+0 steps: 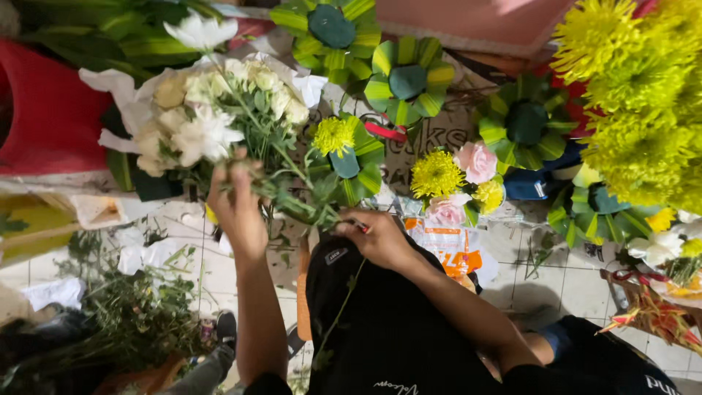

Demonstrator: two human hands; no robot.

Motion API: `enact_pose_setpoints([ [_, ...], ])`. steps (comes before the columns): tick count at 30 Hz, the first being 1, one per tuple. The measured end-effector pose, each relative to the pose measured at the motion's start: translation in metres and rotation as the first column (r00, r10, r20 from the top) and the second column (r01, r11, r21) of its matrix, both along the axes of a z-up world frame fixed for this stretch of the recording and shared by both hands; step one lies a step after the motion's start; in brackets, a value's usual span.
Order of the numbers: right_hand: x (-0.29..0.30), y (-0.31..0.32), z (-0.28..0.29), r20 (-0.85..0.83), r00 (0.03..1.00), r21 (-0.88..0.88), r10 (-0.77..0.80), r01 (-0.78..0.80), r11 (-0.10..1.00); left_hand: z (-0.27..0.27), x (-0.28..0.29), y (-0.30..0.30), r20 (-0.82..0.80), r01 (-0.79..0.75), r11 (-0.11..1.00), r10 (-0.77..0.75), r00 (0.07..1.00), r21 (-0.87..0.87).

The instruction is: The person assembles a floral arrangement on the floor by cutting stems with shears and inserting various flowers, including roses and chrysanthemums, into floral foam bases.

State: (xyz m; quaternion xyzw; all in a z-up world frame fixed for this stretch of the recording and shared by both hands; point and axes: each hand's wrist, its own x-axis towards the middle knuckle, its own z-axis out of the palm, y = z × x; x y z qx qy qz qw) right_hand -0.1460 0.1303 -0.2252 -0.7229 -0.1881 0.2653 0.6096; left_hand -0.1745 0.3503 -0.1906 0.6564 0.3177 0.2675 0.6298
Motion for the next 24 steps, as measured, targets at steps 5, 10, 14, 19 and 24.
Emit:
enact_pose_setpoints([
  [5, -0.003, -0.034, -0.066, 0.016, 0.982, -0.165, -0.189, 0.189, 0.968, 0.004, 0.021, -0.015, 0.048, 0.206, 0.976, -0.210, 0.977, 0.071],
  [10, 0.002, -0.044, -0.033, 0.069, 0.907, -0.238, -0.416, 0.420, 0.876, -0.033, 0.056, -0.051, 0.184, 0.364, 0.925, -0.378, 0.907, 0.105],
  [14, 0.000, -0.046, -0.026, 0.206, 0.849, -0.151, -0.487, 0.519, 0.841, -0.036, 0.079, -0.072, 0.168, 0.349, 0.927, -0.370, 0.914, 0.140],
  [19, 0.050, -0.020, -0.044, 0.046, 0.862, -0.119, -0.505, 0.506, 0.854, -0.066, 0.085, -0.069, 0.165, 0.394, 0.917, -0.400, 0.902, 0.070],
  [24, 0.097, 0.001, -0.024, -0.469, 0.807, 0.033, -0.358, 0.422, 0.906, -0.064, 0.085, -0.075, 0.153, 0.445, 0.895, -0.444, 0.883, 0.032],
])
